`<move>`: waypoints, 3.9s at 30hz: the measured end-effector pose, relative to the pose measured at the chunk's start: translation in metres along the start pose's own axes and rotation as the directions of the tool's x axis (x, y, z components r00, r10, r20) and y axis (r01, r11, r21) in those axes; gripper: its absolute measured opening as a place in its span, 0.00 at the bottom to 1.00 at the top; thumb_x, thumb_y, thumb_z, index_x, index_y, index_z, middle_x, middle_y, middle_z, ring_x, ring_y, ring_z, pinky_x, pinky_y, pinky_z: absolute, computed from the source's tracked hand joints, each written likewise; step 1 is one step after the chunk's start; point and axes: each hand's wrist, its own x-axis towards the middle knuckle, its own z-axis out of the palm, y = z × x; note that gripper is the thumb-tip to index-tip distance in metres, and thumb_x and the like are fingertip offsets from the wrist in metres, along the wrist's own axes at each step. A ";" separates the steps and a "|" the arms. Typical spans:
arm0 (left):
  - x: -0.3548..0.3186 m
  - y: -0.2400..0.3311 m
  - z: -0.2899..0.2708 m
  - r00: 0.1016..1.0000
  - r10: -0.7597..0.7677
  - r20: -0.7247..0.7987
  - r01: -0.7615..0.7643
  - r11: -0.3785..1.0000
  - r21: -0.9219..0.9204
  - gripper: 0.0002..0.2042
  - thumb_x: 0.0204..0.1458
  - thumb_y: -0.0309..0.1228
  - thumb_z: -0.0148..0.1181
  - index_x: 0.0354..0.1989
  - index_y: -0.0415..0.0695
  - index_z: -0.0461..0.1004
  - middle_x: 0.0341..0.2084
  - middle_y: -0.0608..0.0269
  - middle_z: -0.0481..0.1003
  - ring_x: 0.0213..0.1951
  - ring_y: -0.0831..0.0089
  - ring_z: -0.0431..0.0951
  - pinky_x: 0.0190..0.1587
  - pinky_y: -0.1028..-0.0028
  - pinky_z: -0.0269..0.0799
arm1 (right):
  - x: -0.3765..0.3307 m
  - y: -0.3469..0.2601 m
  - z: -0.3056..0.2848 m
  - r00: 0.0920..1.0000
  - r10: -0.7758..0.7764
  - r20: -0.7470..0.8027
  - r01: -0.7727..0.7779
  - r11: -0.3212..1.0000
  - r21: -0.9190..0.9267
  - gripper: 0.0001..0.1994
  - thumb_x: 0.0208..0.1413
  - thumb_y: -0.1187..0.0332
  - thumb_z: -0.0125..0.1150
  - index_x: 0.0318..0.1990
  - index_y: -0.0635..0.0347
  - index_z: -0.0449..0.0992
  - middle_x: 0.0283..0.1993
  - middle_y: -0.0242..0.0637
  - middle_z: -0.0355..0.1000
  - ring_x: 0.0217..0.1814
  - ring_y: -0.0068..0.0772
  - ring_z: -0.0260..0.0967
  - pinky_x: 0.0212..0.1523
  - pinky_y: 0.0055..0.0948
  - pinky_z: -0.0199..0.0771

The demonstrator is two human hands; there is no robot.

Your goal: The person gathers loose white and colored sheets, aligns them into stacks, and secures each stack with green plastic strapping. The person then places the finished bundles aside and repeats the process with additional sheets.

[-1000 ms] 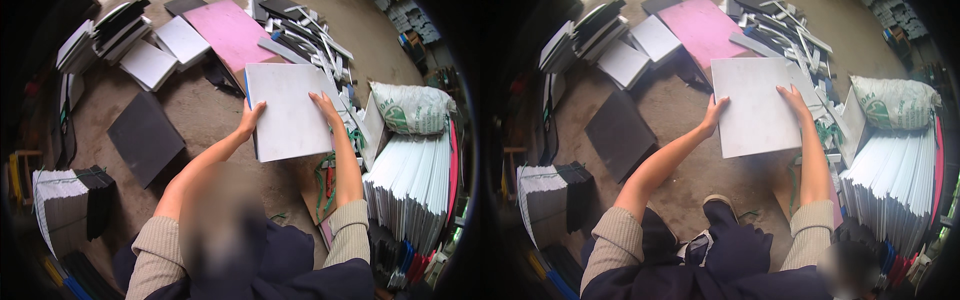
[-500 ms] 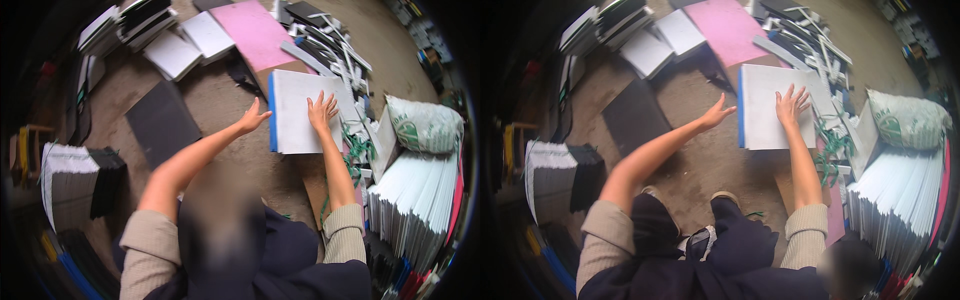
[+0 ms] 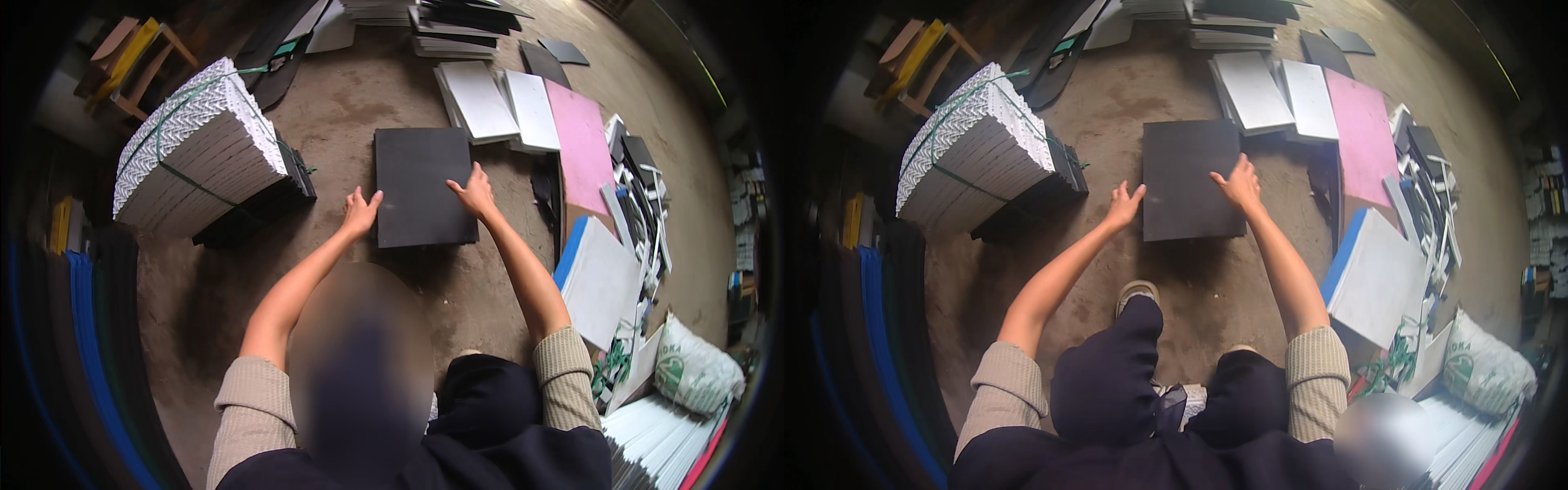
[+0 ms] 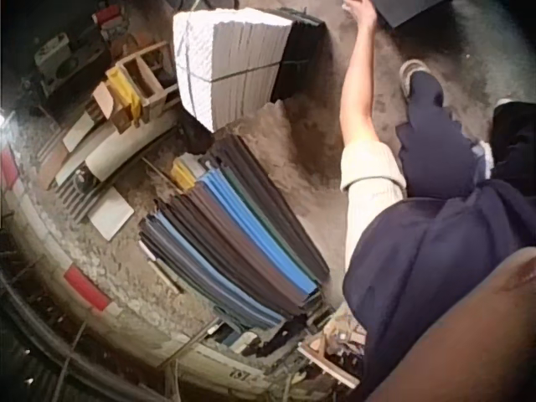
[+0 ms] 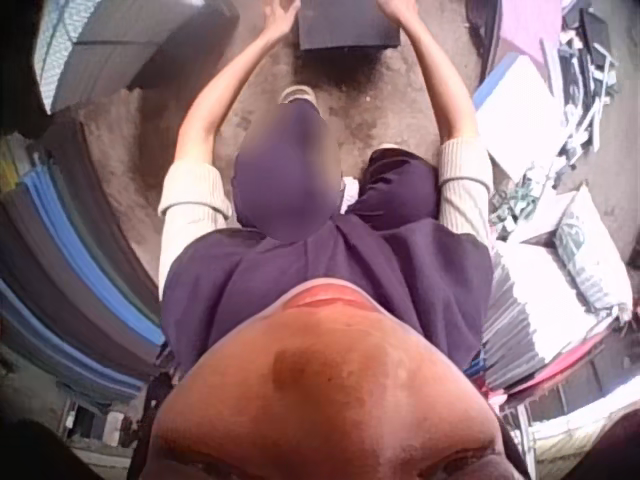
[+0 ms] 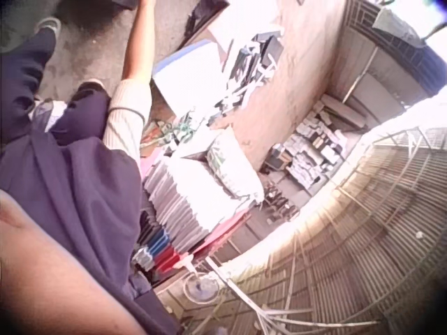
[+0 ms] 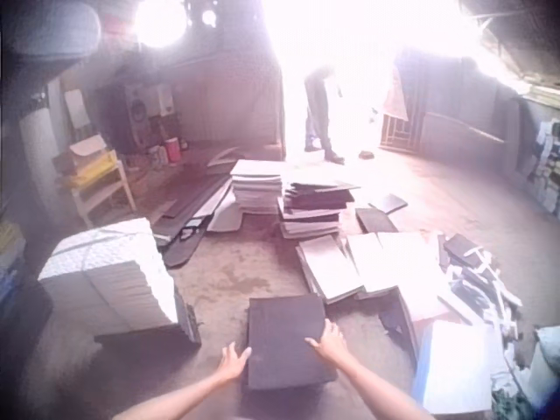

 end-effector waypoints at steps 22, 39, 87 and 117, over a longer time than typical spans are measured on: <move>0.055 0.019 -0.001 0.916 -0.085 0.392 0.308 0.774 -0.553 0.44 0.33 0.53 0.59 0.52 0.29 0.54 0.43 0.45 0.66 0.44 0.57 0.70 0.46 0.65 0.66 | 0.037 0.041 0.021 0.761 0.052 0.647 -0.584 0.489 0.648 0.36 0.42 0.47 0.58 0.51 0.69 0.61 0.52 0.47 0.60 0.54 0.38 0.59 0.53 0.35 0.58; -0.029 0.092 -0.030 0.700 0.553 0.452 -0.439 0.832 -0.339 0.59 0.27 0.37 0.71 0.60 0.43 0.25 0.56 0.51 0.50 0.59 0.61 0.49 0.61 0.68 0.43 | -0.099 0.052 -0.118 0.958 -0.170 0.229 0.026 0.851 0.524 0.28 0.32 0.78 0.66 0.47 0.64 0.64 0.43 0.37 0.64 0.45 0.26 0.61 0.40 0.27 0.70; -0.021 0.108 0.013 0.535 0.754 0.382 -0.745 0.634 -0.207 0.42 0.28 0.41 0.69 0.57 0.52 0.54 0.58 0.55 0.39 0.61 0.57 0.36 0.63 0.63 0.34 | -0.062 -0.024 -0.125 0.661 -0.515 -0.545 0.480 0.849 -0.220 0.19 0.55 0.59 0.41 0.50 0.62 0.64 0.51 0.46 0.62 0.58 0.40 0.54 0.59 0.39 0.46; 0.000 0.089 0.091 0.757 -0.010 0.653 0.325 0.874 -0.363 0.42 0.40 0.55 0.54 0.57 0.37 0.49 0.50 0.49 0.60 0.51 0.64 0.63 0.53 0.71 0.57 | -0.067 0.142 -0.049 0.891 0.214 0.399 -0.452 0.369 0.812 0.29 0.43 0.48 0.55 0.48 0.61 0.65 0.46 0.39 0.64 0.45 0.28 0.63 0.44 0.25 0.63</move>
